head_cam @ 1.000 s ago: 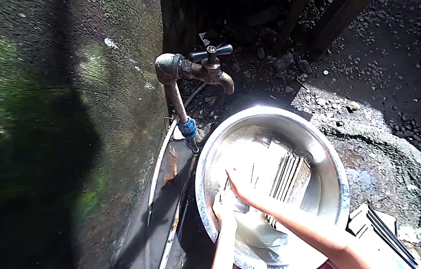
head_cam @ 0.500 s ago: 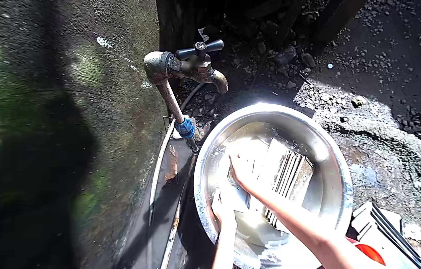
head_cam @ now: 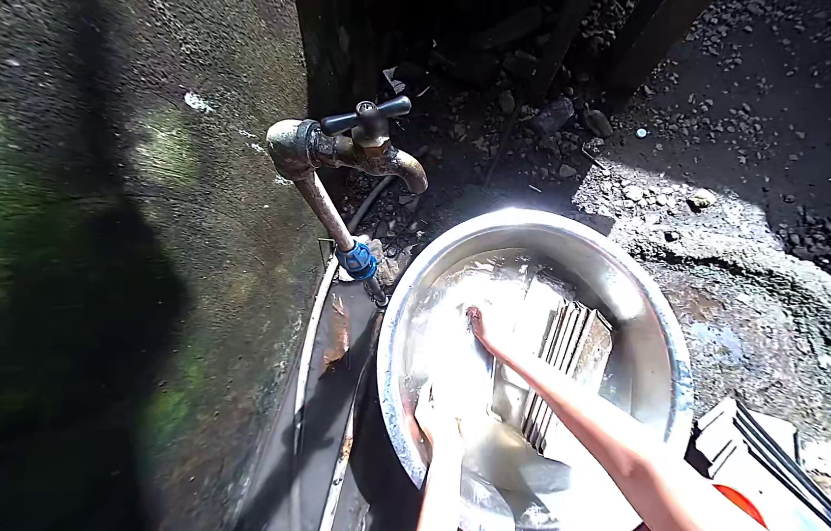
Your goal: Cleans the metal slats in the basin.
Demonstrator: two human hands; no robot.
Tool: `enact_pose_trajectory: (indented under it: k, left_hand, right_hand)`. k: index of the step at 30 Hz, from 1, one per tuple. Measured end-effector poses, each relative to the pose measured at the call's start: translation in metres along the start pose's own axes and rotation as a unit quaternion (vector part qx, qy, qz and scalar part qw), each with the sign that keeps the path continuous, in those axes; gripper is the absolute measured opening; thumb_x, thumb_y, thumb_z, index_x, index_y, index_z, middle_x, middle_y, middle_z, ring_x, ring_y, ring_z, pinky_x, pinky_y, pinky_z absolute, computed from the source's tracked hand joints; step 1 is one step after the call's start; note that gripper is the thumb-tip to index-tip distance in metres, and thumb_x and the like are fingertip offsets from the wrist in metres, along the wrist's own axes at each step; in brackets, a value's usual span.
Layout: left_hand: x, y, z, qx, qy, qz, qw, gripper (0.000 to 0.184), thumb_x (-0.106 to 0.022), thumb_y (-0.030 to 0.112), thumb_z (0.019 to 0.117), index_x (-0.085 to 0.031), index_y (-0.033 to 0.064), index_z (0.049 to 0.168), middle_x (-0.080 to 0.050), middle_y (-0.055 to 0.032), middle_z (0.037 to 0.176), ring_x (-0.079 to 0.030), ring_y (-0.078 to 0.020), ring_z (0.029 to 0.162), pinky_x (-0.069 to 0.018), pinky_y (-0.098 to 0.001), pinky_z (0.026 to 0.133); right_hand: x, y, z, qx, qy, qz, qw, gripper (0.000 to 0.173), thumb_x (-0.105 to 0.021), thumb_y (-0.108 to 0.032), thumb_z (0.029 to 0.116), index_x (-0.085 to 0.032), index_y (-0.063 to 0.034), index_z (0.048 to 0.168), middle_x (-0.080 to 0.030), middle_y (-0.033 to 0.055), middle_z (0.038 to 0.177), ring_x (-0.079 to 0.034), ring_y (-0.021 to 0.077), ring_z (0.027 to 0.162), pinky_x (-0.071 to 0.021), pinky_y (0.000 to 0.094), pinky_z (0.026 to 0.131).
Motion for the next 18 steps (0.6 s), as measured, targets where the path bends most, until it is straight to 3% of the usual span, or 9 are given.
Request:
enact_pose_trajectory:
  k: [1, 3, 4, 6, 8, 10, 12, 14, 18]
  left_hand:
    - [0.0, -0.001, 0.002, -0.007, 0.002, 0.004, 1.0, 0.029, -0.049, -0.001, 0.1034, -0.061, -0.0117, 0.127, -0.066, -0.0243, 0.124, -0.063, -0.0196, 0.115, -0.0473, -0.0314, 0.103]
    - [0.0, -0.001, 0.006, -0.032, 0.017, 0.0, 0.999, 0.027, -0.048, -0.002, 0.1035, -0.061, -0.0135, 0.125, -0.065, -0.0244, 0.123, -0.062, -0.0181, 0.114, -0.0467, -0.0285, 0.103]
    - [0.0, -0.001, 0.005, -0.046, 0.024, 0.003, 0.999, 0.026, -0.049, -0.003, 0.1029, -0.061, -0.0144, 0.123, -0.066, -0.0249, 0.122, -0.063, -0.0184, 0.114, -0.0471, -0.0279, 0.103]
    - [-0.001, 0.0, 0.004, -0.072, 0.033, 0.031, 0.996, 0.025, -0.051, -0.004, 0.101, -0.062, -0.0144, 0.12, -0.067, -0.0246, 0.118, -0.064, -0.019, 0.11, -0.0486, -0.0291, 0.101]
    - [-0.001, -0.003, 0.005, -0.091, 0.035, 0.062, 0.993, 0.025, -0.051, -0.002, 0.1013, -0.064, -0.0131, 0.12, -0.068, -0.0247, 0.117, -0.065, -0.0221, 0.111, -0.0489, -0.0324, 0.102]
    - [0.0, -0.002, 0.004, -0.099, 0.048, 0.094, 0.989, 0.024, -0.052, 0.001, 0.1025, -0.067, -0.0115, 0.117, -0.07, -0.0239, 0.114, -0.066, -0.0233, 0.109, -0.0496, -0.0336, 0.101]
    - [0.001, 0.001, 0.003, -0.098, 0.042, 0.116, 0.988, 0.027, -0.049, 0.0, 0.1039, -0.065, -0.0129, 0.121, -0.067, -0.0269, 0.122, -0.064, -0.0294, 0.118, -0.0455, -0.038, 0.108]
    - [0.002, 0.003, 0.001, -0.079, 0.028, 0.119, 0.989, 0.029, -0.046, 0.0, 0.1048, -0.063, -0.0123, 0.125, -0.066, -0.0267, 0.126, -0.061, -0.0298, 0.123, -0.0426, -0.0387, 0.111]
    - [0.0, 0.004, 0.002, -0.092, 0.045, 0.125, 0.987, 0.027, -0.049, 0.002, 0.1049, -0.066, -0.0108, 0.12, -0.069, -0.025, 0.12, -0.066, -0.029, 0.116, -0.0464, -0.0398, 0.106]
  right_hand:
    - [0.0, 0.002, 0.013, -0.039, 0.026, 0.014, 0.999, 0.05, -0.052, -0.01, 0.1003, -0.048, -0.0001, 0.149, -0.057, 0.0257, 0.142, -0.053, 0.0383, 0.134, -0.0397, 0.0518, 0.113]
    - [-0.008, -0.005, 0.019, -0.044, 0.076, 0.034, 0.996, 0.047, -0.042, -0.013, 0.1061, -0.046, -0.0021, 0.152, -0.055, 0.0225, 0.147, -0.051, 0.0342, 0.139, -0.0376, 0.048, 0.117]
    - [-0.012, -0.012, 0.011, -0.02, 0.059, 0.006, 0.998, 0.049, -0.039, -0.014, 0.1066, -0.043, -0.0026, 0.154, -0.051, 0.0214, 0.152, -0.047, 0.0348, 0.142, -0.0345, 0.0487, 0.119]
    - [-0.023, -0.026, -0.007, 0.027, 0.036, -0.04, 0.998, 0.047, -0.04, -0.013, 0.1061, -0.048, -0.0031, 0.151, -0.057, 0.0229, 0.145, -0.056, 0.0392, 0.132, -0.0415, 0.0527, 0.111]
    - [-0.036, -0.035, -0.03, 0.058, 0.015, -0.026, 0.998, 0.043, -0.044, -0.008, 0.1041, -0.056, -0.0058, 0.145, -0.062, 0.0202, 0.139, -0.058, 0.0364, 0.129, -0.0442, 0.0496, 0.108]
    - [-0.035, -0.048, -0.061, 0.073, -0.047, -0.029, 0.996, 0.047, -0.046, -0.005, 0.1022, -0.052, -0.0092, 0.149, -0.059, 0.0187, 0.142, -0.056, 0.0343, 0.133, -0.0437, 0.0471, 0.111]
    - [-0.031, -0.055, -0.087, 0.097, -0.106, -0.05, 0.988, 0.049, -0.047, -0.009, 0.1031, -0.048, -0.0104, 0.152, -0.058, 0.018, 0.143, -0.057, 0.0334, 0.131, -0.0458, 0.0464, 0.108]
    - [-0.035, -0.05, -0.101, 0.147, -0.122, -0.057, 0.98, 0.046, -0.043, -0.012, 0.1058, -0.048, -0.0061, 0.151, -0.057, 0.0186, 0.146, -0.054, 0.0343, 0.136, -0.0408, 0.0473, 0.114]
    - [-0.037, -0.049, -0.081, 0.205, -0.103, -0.119, 0.966, 0.042, -0.045, -0.004, 0.1034, -0.052, 0.001, 0.144, -0.063, 0.0209, 0.136, -0.056, 0.0383, 0.132, -0.0431, 0.053, 0.109]
Point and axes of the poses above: each hand's wrist, its own z-axis towards the middle knuckle, its own x-axis out of the back of the hand, y = z × x, the point moved 2 cm from there along z, towards the middle knuckle
